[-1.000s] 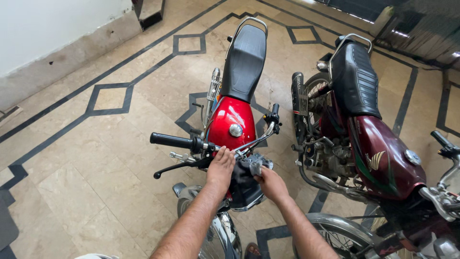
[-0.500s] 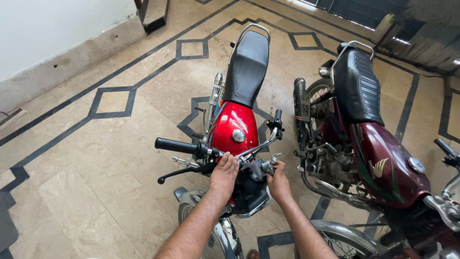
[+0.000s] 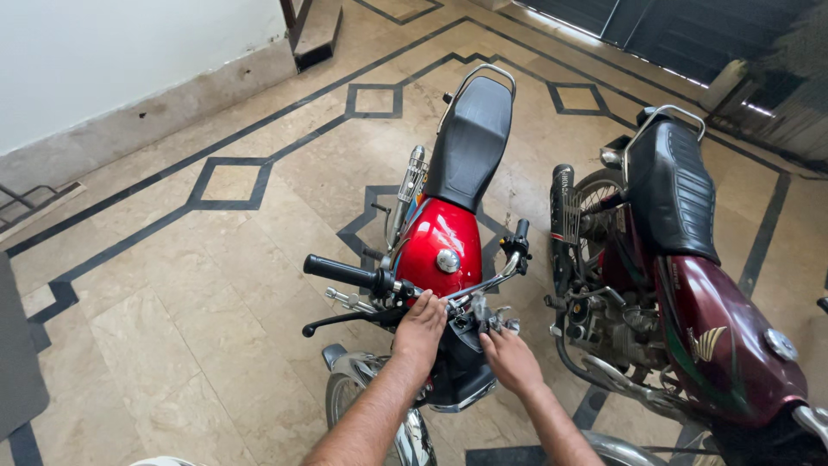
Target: The person wipes the red fuel tank, black seat, and handlebar area of a red motorcycle using a cloth. The person moves around the motorcycle to reach different surfaces, including the instrument cluster and handlebars, while another maroon motorcycle is parked nearby.
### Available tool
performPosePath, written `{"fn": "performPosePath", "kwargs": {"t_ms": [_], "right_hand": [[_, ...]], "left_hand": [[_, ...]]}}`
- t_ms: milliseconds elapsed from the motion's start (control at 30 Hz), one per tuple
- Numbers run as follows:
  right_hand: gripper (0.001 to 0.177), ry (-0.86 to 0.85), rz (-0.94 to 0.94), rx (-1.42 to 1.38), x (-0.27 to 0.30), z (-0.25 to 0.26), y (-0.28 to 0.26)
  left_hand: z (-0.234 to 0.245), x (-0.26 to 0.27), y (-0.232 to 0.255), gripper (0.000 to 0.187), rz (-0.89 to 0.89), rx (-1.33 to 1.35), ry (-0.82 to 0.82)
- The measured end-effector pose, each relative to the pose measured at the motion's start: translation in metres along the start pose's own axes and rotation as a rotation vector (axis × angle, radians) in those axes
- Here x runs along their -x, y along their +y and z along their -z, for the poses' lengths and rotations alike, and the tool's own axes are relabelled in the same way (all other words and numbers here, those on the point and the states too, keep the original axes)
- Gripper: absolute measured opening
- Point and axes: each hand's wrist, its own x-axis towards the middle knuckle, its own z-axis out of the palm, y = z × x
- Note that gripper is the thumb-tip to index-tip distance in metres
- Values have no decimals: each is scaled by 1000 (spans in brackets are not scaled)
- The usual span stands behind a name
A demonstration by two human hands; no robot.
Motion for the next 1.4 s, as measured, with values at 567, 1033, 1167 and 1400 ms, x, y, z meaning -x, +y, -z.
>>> {"fn": "performPosePath", "kwargs": {"t_ms": [567, 1033, 1167, 1400], "right_hand": [[27, 326, -270, -464, -15, 13, -21], [25, 320, -256, -470, -14, -3, -6], [22, 351, -552, -710, -32, 9, -11], [22, 222, -210, -446, -16, -12, -9]], "left_hand": [[-17, -14, 9, 63, 24, 5, 29], [-6, -7, 4, 66, 21, -10, 23], [-5, -6, 5, 64, 18, 16, 20], [-11, -17, 8, 62, 4, 46, -19]]}}
